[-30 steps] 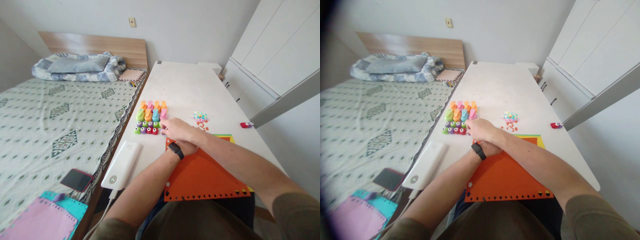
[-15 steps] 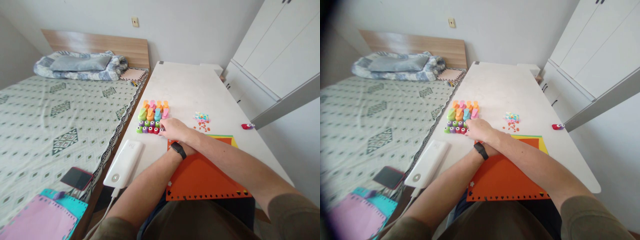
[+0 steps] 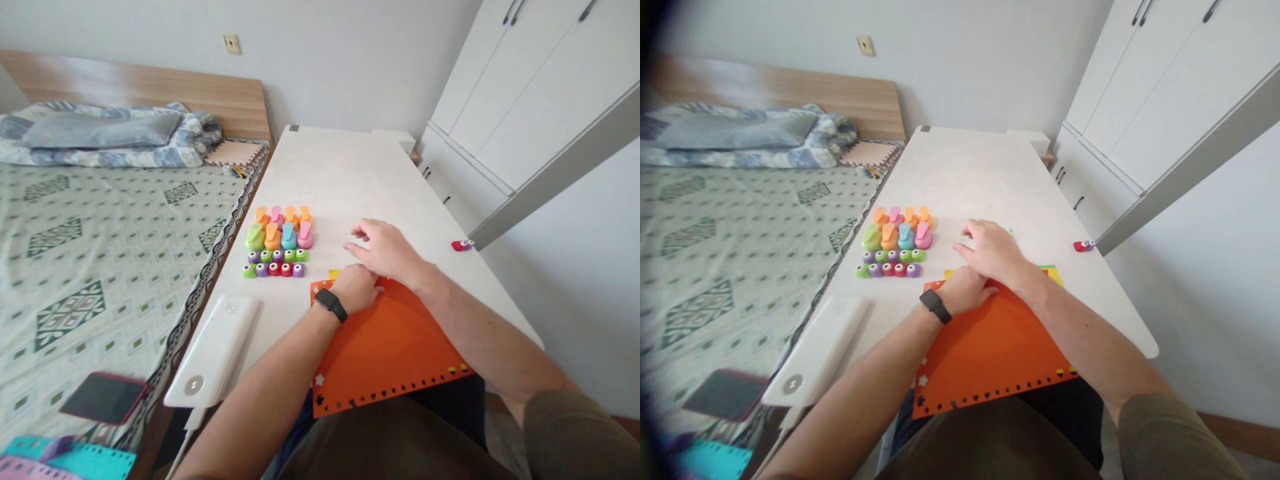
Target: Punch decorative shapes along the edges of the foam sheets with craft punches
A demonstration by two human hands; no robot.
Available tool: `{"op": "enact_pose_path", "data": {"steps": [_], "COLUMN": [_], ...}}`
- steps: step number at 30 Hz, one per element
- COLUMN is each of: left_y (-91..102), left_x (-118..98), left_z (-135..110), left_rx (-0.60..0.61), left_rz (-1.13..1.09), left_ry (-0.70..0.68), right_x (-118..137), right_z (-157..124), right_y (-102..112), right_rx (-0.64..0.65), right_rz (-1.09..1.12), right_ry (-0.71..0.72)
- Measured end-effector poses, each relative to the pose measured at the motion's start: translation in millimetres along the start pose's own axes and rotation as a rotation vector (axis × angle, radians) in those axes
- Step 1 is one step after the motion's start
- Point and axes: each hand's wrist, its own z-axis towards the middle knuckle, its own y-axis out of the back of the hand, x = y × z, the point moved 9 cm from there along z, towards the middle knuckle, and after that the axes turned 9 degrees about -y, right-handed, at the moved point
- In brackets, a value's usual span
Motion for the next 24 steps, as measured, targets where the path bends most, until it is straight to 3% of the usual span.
{"op": "enact_pose_path", "data": {"steps": [4, 8, 12, 17, 24], "left_y": [-4.2, -4.6, -4.9, -3.0, -3.3], "left_x": [2, 4, 5, 3, 5], "left_z": [-6, -3, -3, -3, -2], "left_rx": [-0.009, -0.022, -0.016, -0.019, -0.042], "left_rz": [0.060, 0.070, 0.067, 0.055, 0.028], "left_ry": [-0.045, -0.049, -0.041, -0.041, -0.052], "right_x": [-113, -229, -306, -334, -328], "right_z": [-11, -39, -75, -94, -92], "right_y": [34, 63, 82, 82, 80], "right_rx": [-0.101, -0.158, -0.121, -0.097, -0.181], "right_rz": [-0.128, -0.448, -0.667, -0.671, -0.602], "right_ry": [-0.212, -0.411, -0.565, -0.558, -0.542]}}
